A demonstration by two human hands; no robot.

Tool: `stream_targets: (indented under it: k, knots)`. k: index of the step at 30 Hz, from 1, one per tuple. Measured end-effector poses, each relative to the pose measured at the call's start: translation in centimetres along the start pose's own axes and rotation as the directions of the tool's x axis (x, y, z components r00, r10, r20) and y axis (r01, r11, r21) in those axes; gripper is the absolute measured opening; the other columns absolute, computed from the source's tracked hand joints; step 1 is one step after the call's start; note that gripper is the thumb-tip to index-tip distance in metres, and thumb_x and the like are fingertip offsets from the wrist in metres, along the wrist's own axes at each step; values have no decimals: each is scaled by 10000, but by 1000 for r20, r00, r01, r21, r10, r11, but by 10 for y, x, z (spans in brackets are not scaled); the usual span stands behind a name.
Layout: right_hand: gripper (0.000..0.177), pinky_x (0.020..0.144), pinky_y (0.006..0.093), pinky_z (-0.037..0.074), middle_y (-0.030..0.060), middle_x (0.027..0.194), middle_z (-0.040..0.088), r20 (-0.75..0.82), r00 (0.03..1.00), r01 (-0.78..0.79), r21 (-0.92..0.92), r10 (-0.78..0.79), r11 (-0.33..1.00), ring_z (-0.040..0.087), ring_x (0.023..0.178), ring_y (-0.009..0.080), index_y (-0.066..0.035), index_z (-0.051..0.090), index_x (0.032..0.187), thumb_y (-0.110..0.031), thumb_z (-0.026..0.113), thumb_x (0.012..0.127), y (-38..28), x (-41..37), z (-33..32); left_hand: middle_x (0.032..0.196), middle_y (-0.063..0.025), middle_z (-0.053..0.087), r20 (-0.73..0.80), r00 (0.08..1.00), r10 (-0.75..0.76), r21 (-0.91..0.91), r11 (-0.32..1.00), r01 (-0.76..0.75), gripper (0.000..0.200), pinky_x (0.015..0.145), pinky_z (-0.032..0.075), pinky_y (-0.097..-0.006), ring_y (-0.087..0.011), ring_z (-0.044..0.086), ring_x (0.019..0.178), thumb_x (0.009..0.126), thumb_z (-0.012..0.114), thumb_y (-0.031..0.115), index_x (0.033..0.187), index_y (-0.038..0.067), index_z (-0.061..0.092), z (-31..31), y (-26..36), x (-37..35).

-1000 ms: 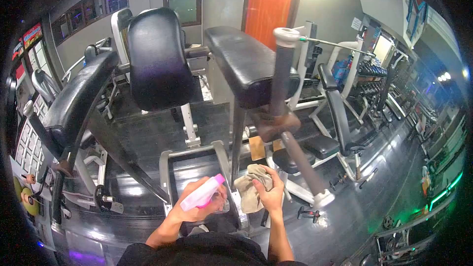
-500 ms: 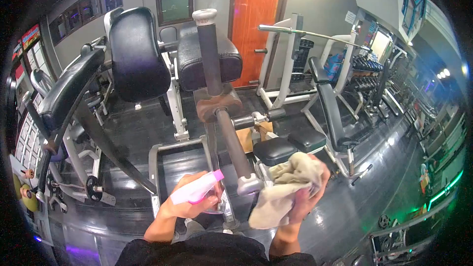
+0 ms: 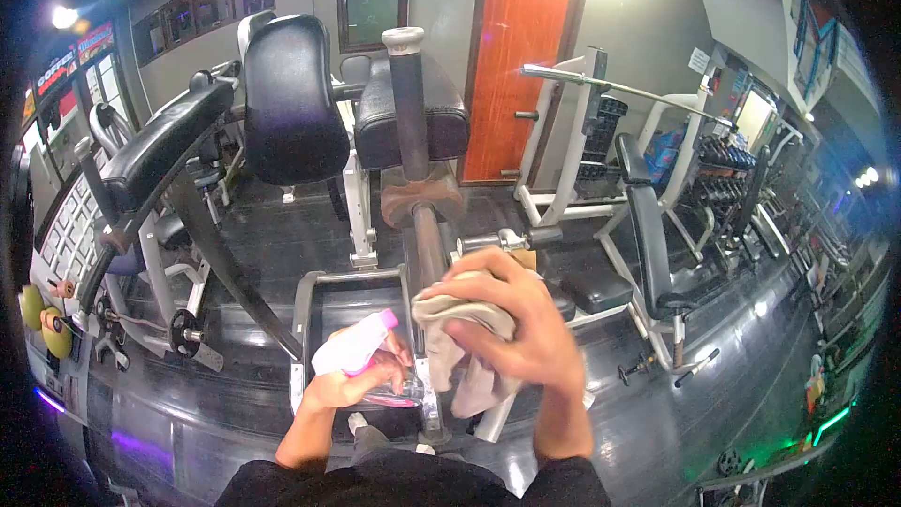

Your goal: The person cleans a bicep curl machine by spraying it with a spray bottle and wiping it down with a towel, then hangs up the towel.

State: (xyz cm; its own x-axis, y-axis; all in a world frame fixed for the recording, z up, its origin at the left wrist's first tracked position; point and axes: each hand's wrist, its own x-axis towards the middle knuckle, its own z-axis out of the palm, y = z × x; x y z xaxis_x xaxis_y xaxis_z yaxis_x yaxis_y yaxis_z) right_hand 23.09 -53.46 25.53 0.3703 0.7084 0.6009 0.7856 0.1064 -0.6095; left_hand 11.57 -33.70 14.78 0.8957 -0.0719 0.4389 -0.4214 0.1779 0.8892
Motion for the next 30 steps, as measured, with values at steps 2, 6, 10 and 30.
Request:
stream_targets:
  k: [2, 6, 10, 30]
  knots:
    - [266, 810, 357, 457, 92, 947, 591, 250, 968, 18, -113, 11, 993, 586, 899, 251, -89, 700, 999, -213, 688, 765, -3, 31, -8, 915, -146, 613, -79, 996, 38, -92, 995, -45, 242, 600, 526, -282, -168, 635, 654, 812, 529, -82, 1053, -54, 525, -4, -8, -8]
    - [205, 773, 371, 471, 79, 877, 574, 309, 950, 204, -519, -40, 830, 586, 875, 269, -120, 702, 961, -226, 679, 787, 5, 72, 1, 921, -174, 604, -182, 983, 18, -101, 994, -37, 269, 612, 531, -287, -177, 633, 663, 825, 525, -86, 1093, -64, 499, -4, -9, -12]
    - [193, 760, 401, 483, 90, 898, 577, 332, 943, 173, -518, 11, 838, 591, 895, 290, -121, 678, 941, -271, 617, 836, 13, 81, 1, 935, -178, 601, -196, 980, 44, -57, 997, -56, 296, 614, 532, -280, -172, 632, 664, 803, 501, -123, 1091, -59, 501, -2, -11, -16]
    - [193, 745, 398, 517, 83, 890, 581, 435, 900, 334, -696, 3, 635, 587, 900, 261, -173, 700, 978, -270, 636, 823, 30, 115, 5, 945, -137, 624, -183, 983, -21, -108, 994, 1, 239, 631, 528, -266, -140, 640, 681, 808, 534, -115, 1038, -52, 518, 1, -35, -38]
